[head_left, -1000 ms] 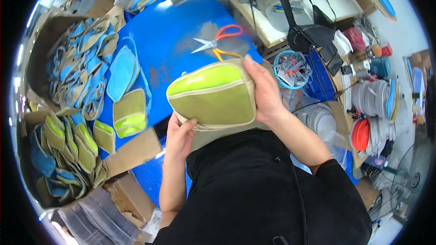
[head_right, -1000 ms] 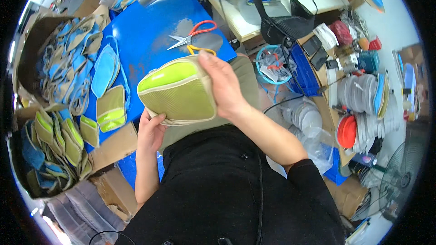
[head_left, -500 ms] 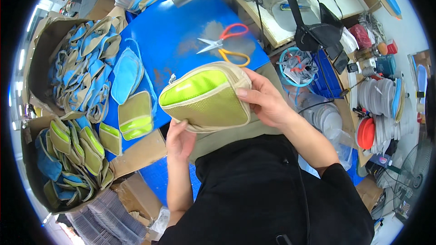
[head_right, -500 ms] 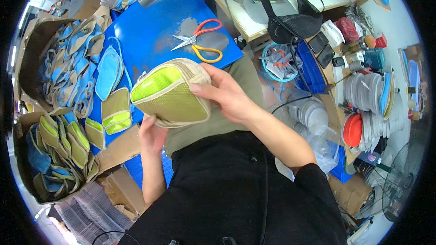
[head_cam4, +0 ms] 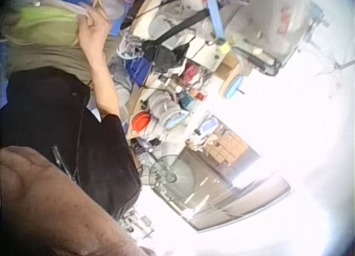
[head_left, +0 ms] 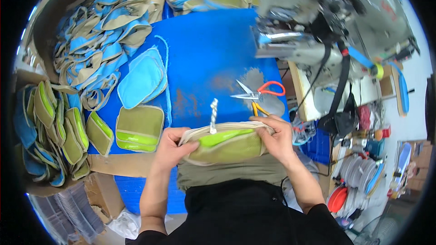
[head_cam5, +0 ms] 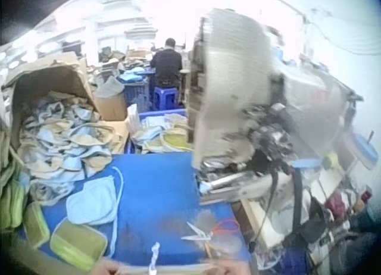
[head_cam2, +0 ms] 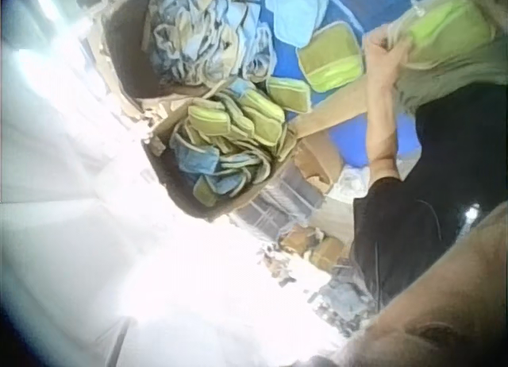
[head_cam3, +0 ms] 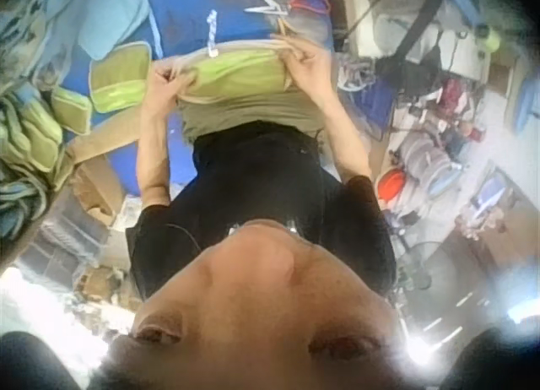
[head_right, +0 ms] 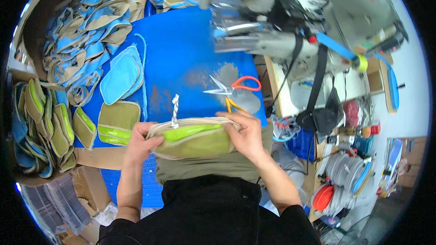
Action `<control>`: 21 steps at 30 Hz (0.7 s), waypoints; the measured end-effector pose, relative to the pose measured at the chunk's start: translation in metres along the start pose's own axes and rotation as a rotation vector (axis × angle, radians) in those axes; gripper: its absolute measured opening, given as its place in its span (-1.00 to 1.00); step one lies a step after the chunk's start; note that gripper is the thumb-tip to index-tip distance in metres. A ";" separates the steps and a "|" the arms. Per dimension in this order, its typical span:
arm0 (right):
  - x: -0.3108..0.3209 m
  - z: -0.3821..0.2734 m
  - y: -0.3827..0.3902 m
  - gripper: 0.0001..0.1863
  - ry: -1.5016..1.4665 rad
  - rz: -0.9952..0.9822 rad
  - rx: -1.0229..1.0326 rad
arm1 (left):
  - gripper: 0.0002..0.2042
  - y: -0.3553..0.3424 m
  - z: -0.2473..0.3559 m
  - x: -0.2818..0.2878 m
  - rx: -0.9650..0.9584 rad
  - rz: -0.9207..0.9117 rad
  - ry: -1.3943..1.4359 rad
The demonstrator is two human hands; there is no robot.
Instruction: Sewing and assembling small fabric pouches using a industrial sewing machine.
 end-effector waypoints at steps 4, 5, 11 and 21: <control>-0.009 0.006 -0.037 -0.64 0.217 0.187 -0.010 | -0.61 -0.031 0.010 0.016 -0.215 0.425 -0.807; -0.015 0.015 -0.044 -0.65 0.064 0.134 -0.136 | -0.65 -0.040 0.007 0.026 -0.273 0.489 -0.800; -0.033 0.020 -0.047 -0.54 -0.534 -0.281 -0.166 | -0.74 -0.072 0.002 0.055 -0.219 0.621 -0.570; -0.023 0.036 -0.098 -0.52 -0.543 0.222 -0.268 | -0.59 -0.112 0.030 0.042 -0.254 0.538 -0.233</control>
Point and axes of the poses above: each hand's wrist, its own y-axis away from the middle knuckle, its own x-axis out of the back of the hand, z = x × y, the point moved 1 cm from there along -y, towards the middle knuckle, and after that the axes turned 6 degrees about -z, right-handed, at the moved point
